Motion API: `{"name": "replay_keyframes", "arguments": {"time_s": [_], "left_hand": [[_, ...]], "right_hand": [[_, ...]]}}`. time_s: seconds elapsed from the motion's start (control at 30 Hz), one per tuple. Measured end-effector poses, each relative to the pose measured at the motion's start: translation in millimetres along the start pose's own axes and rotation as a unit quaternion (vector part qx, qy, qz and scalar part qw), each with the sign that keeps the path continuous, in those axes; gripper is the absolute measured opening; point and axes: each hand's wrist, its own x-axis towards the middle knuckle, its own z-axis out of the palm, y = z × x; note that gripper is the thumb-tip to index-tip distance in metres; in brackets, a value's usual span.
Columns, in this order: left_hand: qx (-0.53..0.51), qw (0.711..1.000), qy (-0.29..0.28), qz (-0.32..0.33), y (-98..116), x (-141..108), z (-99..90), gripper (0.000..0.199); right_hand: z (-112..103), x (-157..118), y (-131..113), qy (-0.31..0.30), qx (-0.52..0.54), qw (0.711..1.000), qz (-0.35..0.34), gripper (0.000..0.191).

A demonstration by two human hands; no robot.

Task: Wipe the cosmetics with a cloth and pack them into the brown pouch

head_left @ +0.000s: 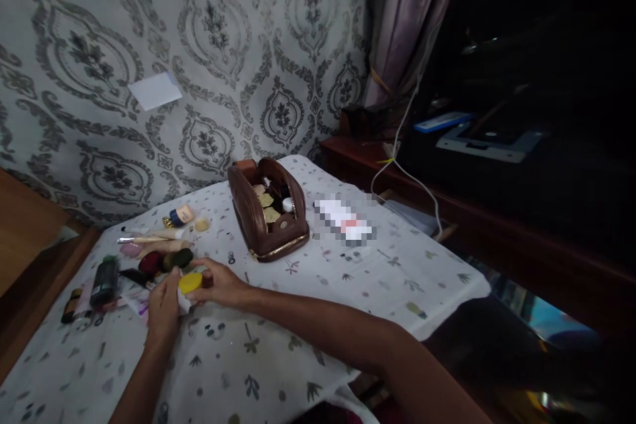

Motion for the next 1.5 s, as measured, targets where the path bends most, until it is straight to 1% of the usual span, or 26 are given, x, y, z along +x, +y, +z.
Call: {"name": "replay_keyframes", "arguments": {"time_s": [0.13,0.23,0.27,0.33,0.43,0.5,0.57,0.63,0.73,0.83,0.93,1.03,1.17,1.27,1.37,1.5], "left_hand": [[-0.007,0.999,0.022,-0.031,-0.2,0.2,0.9,0.054],[0.015,0.999,0.020,-0.025,2.6,0.9,4.4,0.058],[0.028,0.999,0.018,-0.012,3.3,1.0,5.3,0.059],[0.052,0.998,0.032,0.023,2.8,0.7,6.5,0.057],[0.058,0.994,0.063,0.062,-4.0,-0.9,7.3,0.047],[0.063,0.993,0.054,0.086,-10.8,-2.2,7.6,0.043],[0.093,0.988,0.031,0.122,-16.8,-2.9,7.7,0.046],[0.136,0.975,0.017,0.174,-20.8,-2.6,7.3,0.050],[0.194,0.945,0.018,0.263,-23.8,-0.7,5.2,0.050],[0.236,0.922,0.003,0.306,-26.0,1.0,1.4,0.049],[0.263,0.908,-0.007,0.326,-29.0,2.0,-2.2,0.052],[0.281,0.898,-0.015,0.338,-32.4,2.8,-4.5,0.053],[0.299,0.905,-0.025,0.301,-33.5,3.1,-4.5,0.057],[0.301,0.911,-0.034,0.280,-30.8,2.4,-2.7,0.055],[0.299,0.910,-0.039,0.285,-28.2,1.2,-2.0,0.052],[0.273,0.910,-0.024,0.310,-26.0,-1.3,-4.4,0.048]], "right_hand": [[-1.4,-0.2,0.6,0.018,-0.036,0.999,-0.011,0.085],[-1.6,-0.7,-2.8,0.029,-0.030,0.999,-0.006,0.084],[-1.3,-0.9,-4.4,0.035,-0.022,0.999,0.001,0.084],[-0.3,-1.3,-8.1,0.059,-0.010,0.998,0.021,0.084],[1.0,-1.1,-13.8,0.111,-0.004,0.993,0.052,0.078],[0.9,-0.6,-16.7,0.132,0.006,0.989,0.064,0.073],[0.1,0.0,-18.6,0.136,0.017,0.988,0.075,0.069],[-1.0,0.7,-19.3,0.136,0.023,0.987,0.084,0.066],[-1.9,1.7,-18.5,0.132,0.037,0.987,0.087,0.064],[-1.6,1.2,-17.3,0.115,0.065,0.987,0.092,0.061],[-1.4,-1.5,-17.0,0.089,0.093,0.986,0.103,0.058],[-2.2,-5.8,-18.9,0.081,0.112,0.984,0.116,0.058],[-3.9,-9.8,-28.6,0.068,0.136,0.977,0.152,0.059],[-5.3,-9.7,-36.4,0.057,0.152,0.972,0.169,0.059],[-5.8,-9.1,-37.3,0.058,0.162,0.970,0.170,0.058],[-4.9,-9.6,-28.8,0.046,0.143,0.979,0.139,0.055]]}}
